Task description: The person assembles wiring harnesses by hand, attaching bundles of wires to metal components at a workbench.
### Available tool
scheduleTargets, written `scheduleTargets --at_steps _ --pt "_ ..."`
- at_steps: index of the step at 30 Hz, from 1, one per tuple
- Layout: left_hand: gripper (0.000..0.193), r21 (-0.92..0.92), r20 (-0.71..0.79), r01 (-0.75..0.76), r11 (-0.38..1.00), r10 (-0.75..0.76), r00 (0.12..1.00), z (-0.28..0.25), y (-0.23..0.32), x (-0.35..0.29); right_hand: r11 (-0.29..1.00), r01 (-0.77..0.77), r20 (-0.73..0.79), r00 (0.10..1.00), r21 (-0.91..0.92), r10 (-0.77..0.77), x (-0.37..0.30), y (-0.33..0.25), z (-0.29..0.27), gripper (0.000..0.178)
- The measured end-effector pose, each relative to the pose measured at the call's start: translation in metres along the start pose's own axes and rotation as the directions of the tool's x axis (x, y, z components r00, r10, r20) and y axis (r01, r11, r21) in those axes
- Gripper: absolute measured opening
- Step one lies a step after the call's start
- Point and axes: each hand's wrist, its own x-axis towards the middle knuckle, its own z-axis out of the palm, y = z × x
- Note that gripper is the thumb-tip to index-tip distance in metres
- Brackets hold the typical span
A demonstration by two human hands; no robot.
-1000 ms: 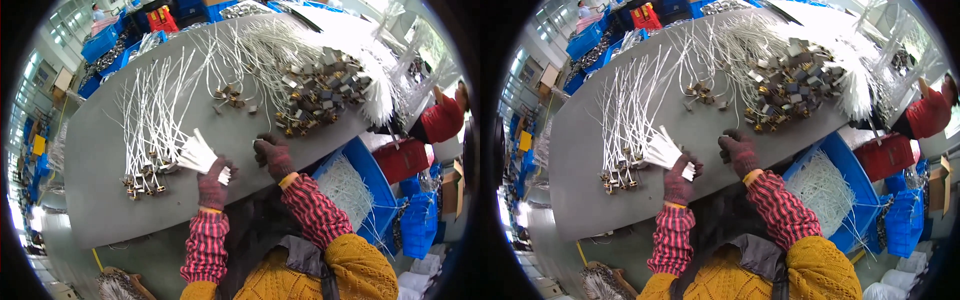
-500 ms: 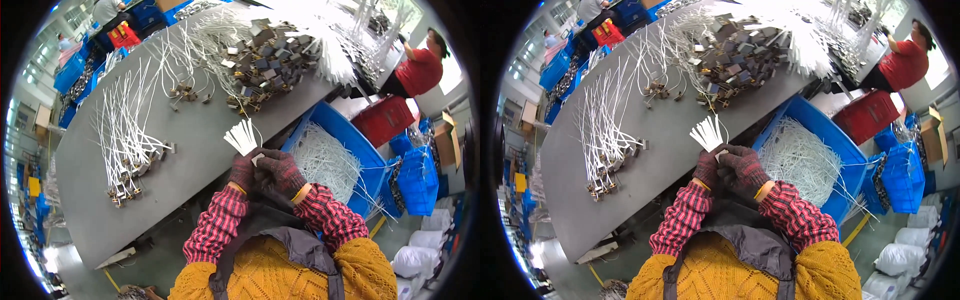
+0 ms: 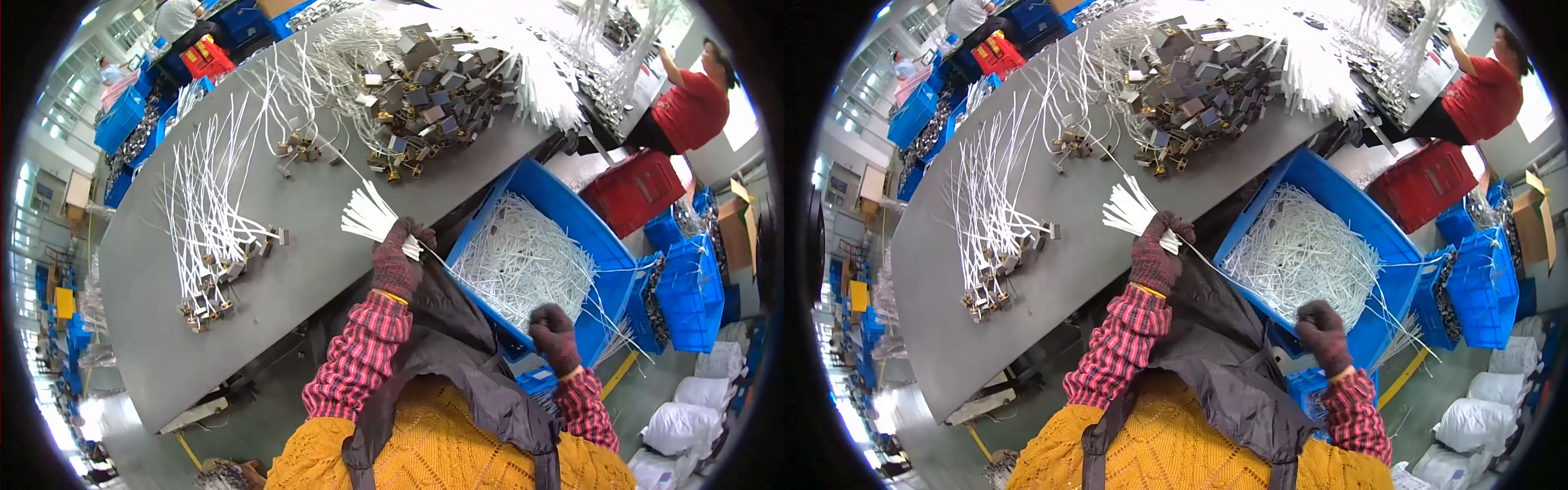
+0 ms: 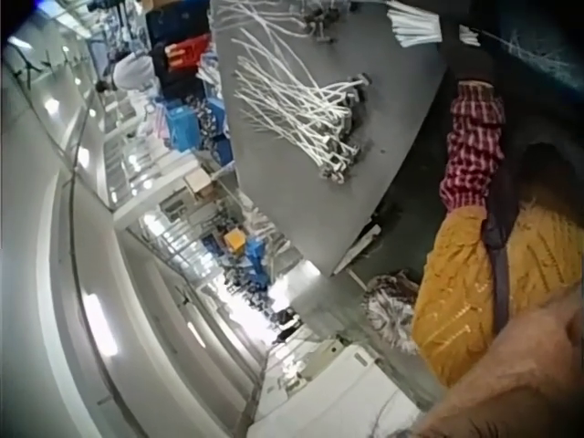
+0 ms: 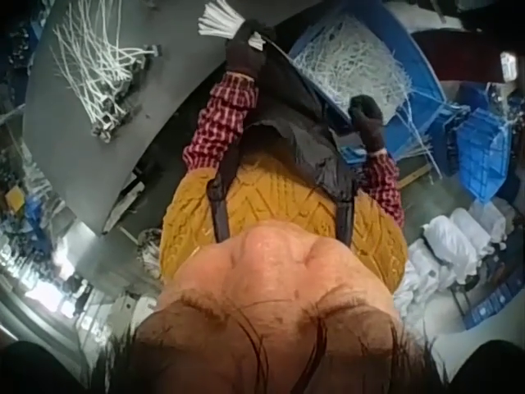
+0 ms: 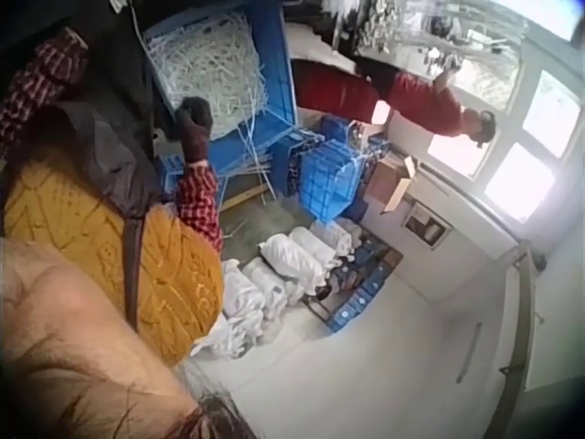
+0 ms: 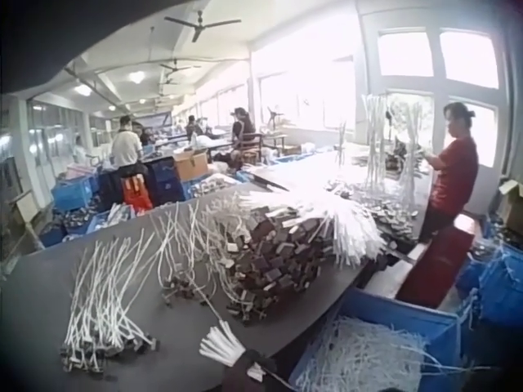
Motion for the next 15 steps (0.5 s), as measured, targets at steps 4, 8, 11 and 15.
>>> scheduleTargets --at_steps 4,8,11,15 --pt "0.021 0.091 0.129 -0.143 0.985 0.131 0.983 0.002 0.007 0.007 0.916 0.062 -0.204 0.967 -0.397 -0.154 0.008 0.170 -0.149 0.027" --pt "0.023 -0.096 0.119 -0.225 0.970 0.236 0.965 -0.009 0.065 0.010 0.917 -0.255 -0.269 0.947 -0.306 0.174 -0.008 0.182 -0.187 0.032" --pt "0.022 -0.122 0.113 -0.313 0.942 0.327 0.938 -0.006 0.095 0.018 0.944 -0.206 -0.337 0.935 -0.259 0.111 -0.007 0.191 -0.210 0.033" --pt "0.021 -0.056 0.048 -0.412 0.910 0.414 0.909 -0.019 0.124 0.020 0.965 -0.209 -0.274 0.948 -0.157 0.160 0.001 0.172 -0.198 0.033"
